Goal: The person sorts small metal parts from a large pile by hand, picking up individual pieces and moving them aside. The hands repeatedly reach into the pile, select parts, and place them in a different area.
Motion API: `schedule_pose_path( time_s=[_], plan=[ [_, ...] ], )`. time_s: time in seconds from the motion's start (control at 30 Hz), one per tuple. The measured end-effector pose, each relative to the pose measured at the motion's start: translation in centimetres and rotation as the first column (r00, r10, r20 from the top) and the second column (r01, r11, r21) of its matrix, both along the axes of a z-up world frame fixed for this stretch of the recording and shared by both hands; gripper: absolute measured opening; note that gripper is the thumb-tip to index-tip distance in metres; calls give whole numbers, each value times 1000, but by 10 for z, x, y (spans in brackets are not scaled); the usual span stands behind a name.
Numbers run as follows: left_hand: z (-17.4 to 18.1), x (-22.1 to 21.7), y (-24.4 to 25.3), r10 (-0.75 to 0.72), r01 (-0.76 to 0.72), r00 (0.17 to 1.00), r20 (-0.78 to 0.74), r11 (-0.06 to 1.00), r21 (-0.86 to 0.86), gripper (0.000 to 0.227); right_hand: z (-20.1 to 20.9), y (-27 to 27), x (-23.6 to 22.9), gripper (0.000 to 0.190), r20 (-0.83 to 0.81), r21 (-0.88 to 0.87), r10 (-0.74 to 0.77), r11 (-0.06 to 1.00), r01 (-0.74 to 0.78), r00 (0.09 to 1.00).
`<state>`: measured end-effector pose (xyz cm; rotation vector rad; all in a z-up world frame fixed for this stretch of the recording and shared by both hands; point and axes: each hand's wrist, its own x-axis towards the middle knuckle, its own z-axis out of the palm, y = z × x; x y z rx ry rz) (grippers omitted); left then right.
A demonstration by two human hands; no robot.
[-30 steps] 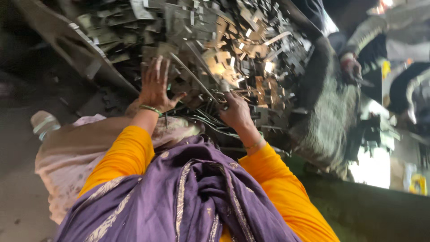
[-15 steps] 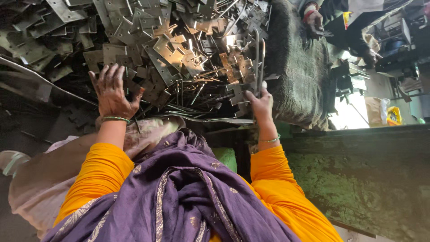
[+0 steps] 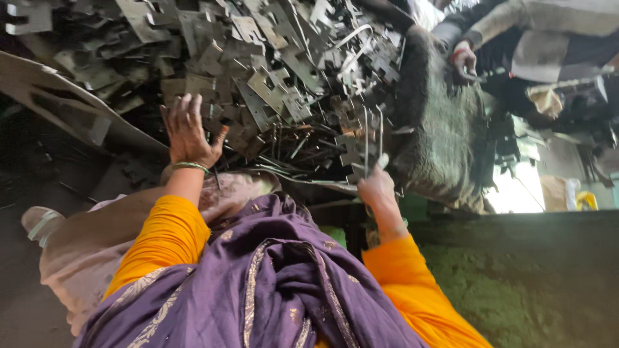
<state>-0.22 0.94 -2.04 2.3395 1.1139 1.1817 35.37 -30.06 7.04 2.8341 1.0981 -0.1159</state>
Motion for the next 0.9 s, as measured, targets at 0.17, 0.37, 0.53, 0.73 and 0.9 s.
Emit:
schedule_pose_path(
  time_s=[0.17, 0.37, 0.53, 0.73, 0.9],
  plan=[
    [5, -1, -2, 17, -17, 1000, -1, 999, 37, 89, 10, -48, -17, 100, -32, 21, -42, 999, 43, 999],
    [0, 1, -7, 9, -8, 1000, 8, 999, -39, 87, 7, -40, 2, 86, 0, 210, -78, 975, 76, 997],
    [-8, -2, -3, 38, -38, 999, 36, 999, 5, 75, -2, -18, 13, 88, 129, 358, 104, 923, -144, 986],
    [-17, -2, -1, 41, -41, 970, 238, 999, -6, 62, 21, 2, 14, 41, 144, 503, 44, 857, -112, 989],
    [-14, 1, -2, -34, 33, 990, 136, 999, 14, 55, 42, 58, -15, 45, -198, 654, 281, 751, -87, 939]
  ],
)
